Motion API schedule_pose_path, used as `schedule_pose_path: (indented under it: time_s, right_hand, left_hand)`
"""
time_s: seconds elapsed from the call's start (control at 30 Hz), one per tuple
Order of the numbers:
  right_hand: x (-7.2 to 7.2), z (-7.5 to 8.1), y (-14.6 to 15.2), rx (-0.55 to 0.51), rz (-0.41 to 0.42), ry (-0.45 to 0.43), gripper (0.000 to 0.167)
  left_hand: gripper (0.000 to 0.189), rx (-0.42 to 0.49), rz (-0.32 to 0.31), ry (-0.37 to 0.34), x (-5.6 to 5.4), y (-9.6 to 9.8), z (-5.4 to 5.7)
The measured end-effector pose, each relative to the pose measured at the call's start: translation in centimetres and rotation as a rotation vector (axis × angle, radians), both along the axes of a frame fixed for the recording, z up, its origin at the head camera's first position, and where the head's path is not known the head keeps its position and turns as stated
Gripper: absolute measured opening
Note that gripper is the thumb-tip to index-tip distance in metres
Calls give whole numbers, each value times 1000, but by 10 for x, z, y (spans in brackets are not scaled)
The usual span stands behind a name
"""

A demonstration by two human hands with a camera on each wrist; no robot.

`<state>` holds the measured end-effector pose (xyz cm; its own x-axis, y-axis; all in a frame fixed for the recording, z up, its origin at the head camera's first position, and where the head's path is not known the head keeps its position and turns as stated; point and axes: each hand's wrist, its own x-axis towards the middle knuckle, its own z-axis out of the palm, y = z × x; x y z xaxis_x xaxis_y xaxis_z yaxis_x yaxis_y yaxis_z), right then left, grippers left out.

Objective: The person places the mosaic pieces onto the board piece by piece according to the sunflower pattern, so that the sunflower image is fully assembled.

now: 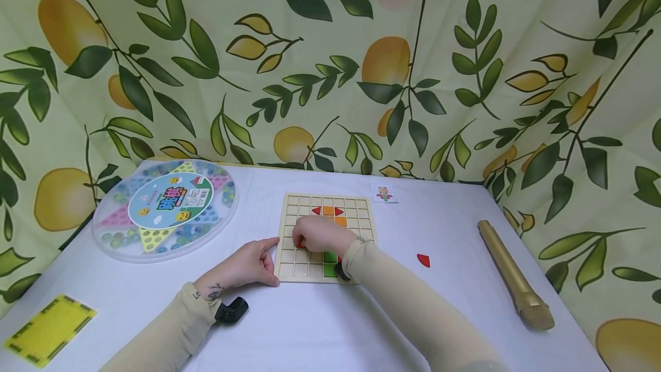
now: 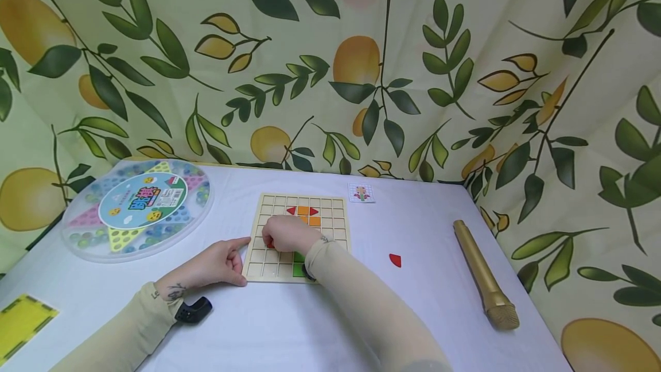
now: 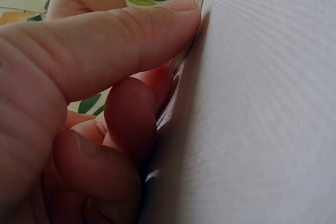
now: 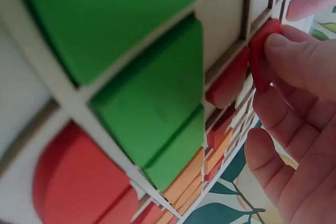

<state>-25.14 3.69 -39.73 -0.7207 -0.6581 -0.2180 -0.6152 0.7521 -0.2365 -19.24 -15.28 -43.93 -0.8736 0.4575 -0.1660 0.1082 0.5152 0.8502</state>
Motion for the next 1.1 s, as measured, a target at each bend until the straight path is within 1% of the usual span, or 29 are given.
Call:
schedule_pose_path:
  time_s: [0.17, 0.43, 0.5, 0.53, 0.6, 0.63, 0.7, 0.77, 0.83, 0.9, 0.97, 1.1]
  right_hand:
    - [1, -2, 0, 8, 8, 45, 21]
    - [7, 2, 1, 32, 19, 105, 19]
    - [8, 2, 2, 26, 22, 115, 18]
    - [8, 2, 4, 4, 15, 113, 17]
    - [10, 5, 10, -73, -26, 84, 13]
    - [11, 7, 14, -131, -56, 67, 11]
    - [14, 13, 27, -297, -150, 13, 14]
    - [16, 19, 43, -493, -273, -30, 20]
    - [21, 24, 61, -675, -386, -43, 26]
    - [27, 28, 81, -811, -479, -28, 28]
    - [35, 31, 100, -895, -550, 3, 31]
    - [50, 30, 138, -972, -678, 38, 37]
  left_hand:
    - [95, -5, 0, 3, 0, 1, 0]
    - [95, -8, 4, -1, 0, 2, 2]
    - [96, -8, 3, 0, 0, 2, 2]
    - [96, -5, 3, -1, 0, 2, 2]
    - [97, 2, 2, -7, 1, 2, 2]
    - [97, 4, 0, -8, 1, 2, 2]
    - [97, 3, 0, -8, 1, 2, 3]
    - [97, -2, 1, -4, 1, 2, 3]
    - [97, -7, 4, 2, 1, 3, 4]
    - [97, -9, 6, 5, 0, 3, 4]
    - [96, -3, 4, 4, 0, 3, 3]
    - [96, 6, 3, -3, 1, 2, 3]
